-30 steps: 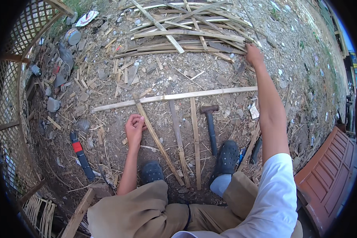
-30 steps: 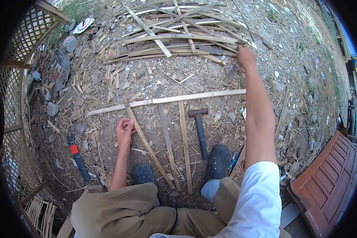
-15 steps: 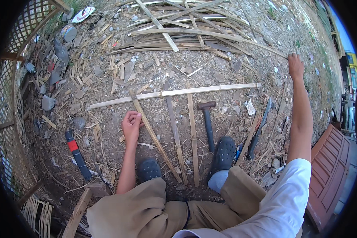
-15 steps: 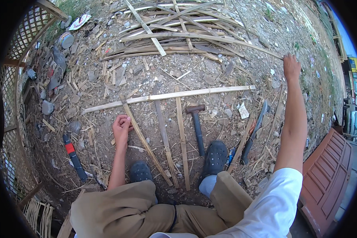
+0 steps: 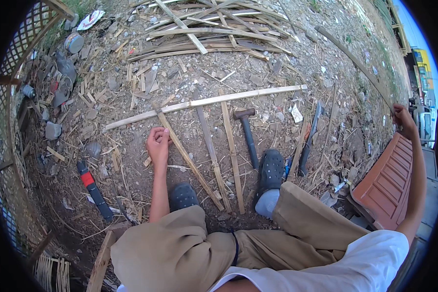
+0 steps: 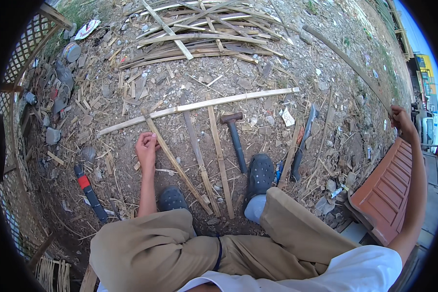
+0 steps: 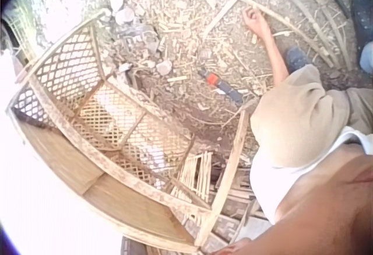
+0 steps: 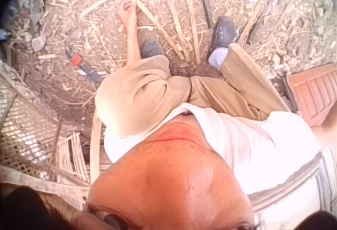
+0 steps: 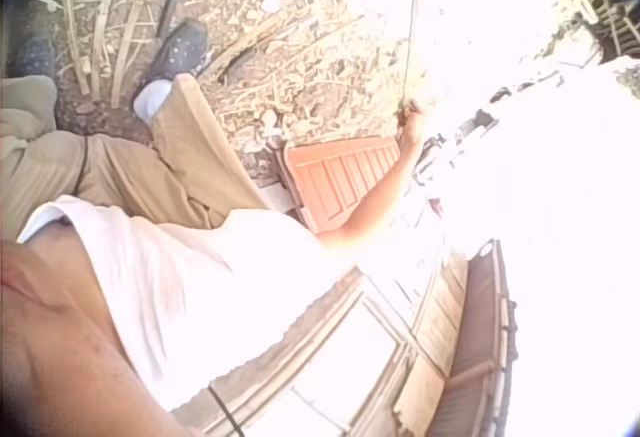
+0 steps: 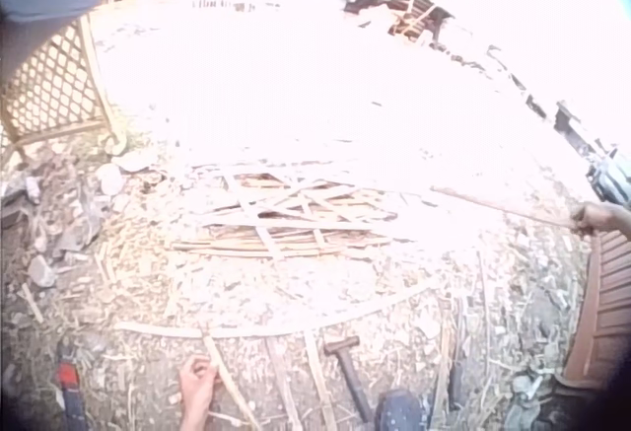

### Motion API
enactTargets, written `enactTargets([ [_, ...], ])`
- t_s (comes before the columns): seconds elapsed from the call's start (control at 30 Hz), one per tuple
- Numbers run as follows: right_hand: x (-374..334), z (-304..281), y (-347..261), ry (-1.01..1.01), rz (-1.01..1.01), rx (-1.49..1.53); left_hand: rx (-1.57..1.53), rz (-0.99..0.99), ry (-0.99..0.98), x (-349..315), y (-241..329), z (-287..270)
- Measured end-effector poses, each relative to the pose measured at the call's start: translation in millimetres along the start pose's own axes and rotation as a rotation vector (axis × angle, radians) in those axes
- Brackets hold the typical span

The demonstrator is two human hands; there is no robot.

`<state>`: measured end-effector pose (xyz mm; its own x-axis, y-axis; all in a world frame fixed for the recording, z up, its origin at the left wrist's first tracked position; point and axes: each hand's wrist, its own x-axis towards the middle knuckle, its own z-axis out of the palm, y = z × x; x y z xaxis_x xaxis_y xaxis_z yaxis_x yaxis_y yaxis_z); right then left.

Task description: The person constructs a wooden frame by placing thin bamboo strips onto a horizontal support, positioning small wooden blocks at the joints, and securing them using a hammer and nails.

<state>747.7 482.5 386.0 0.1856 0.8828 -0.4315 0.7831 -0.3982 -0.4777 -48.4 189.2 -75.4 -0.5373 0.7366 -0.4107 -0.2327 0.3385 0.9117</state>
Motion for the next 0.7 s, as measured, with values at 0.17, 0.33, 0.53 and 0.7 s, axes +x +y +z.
enactTargets([
  [0.17, -112.9, 188.2, -66.8, -0.334, 0.002, 0.240, -0.035, -0.003, -0.009, 1.3, -11.8, -2.3],
  [0.33, -226.8, 338.2, -64.2, -0.597, 0.145, 0.260, -0.064, -0.036, -0.067, -1.1, -12.0, 14.3],
  [0.53, -238.5, 408.9, 49.2, -0.769, 0.139, 0.294, -0.067, -0.111, -0.145, 0.6, 4.4, -2.7],
  [0.7, -236.5, 428.0, 23.5, -0.831, 0.049, 0.216, -0.070, -0.132, -0.185, -2.0, 7.9, 0.4],
])
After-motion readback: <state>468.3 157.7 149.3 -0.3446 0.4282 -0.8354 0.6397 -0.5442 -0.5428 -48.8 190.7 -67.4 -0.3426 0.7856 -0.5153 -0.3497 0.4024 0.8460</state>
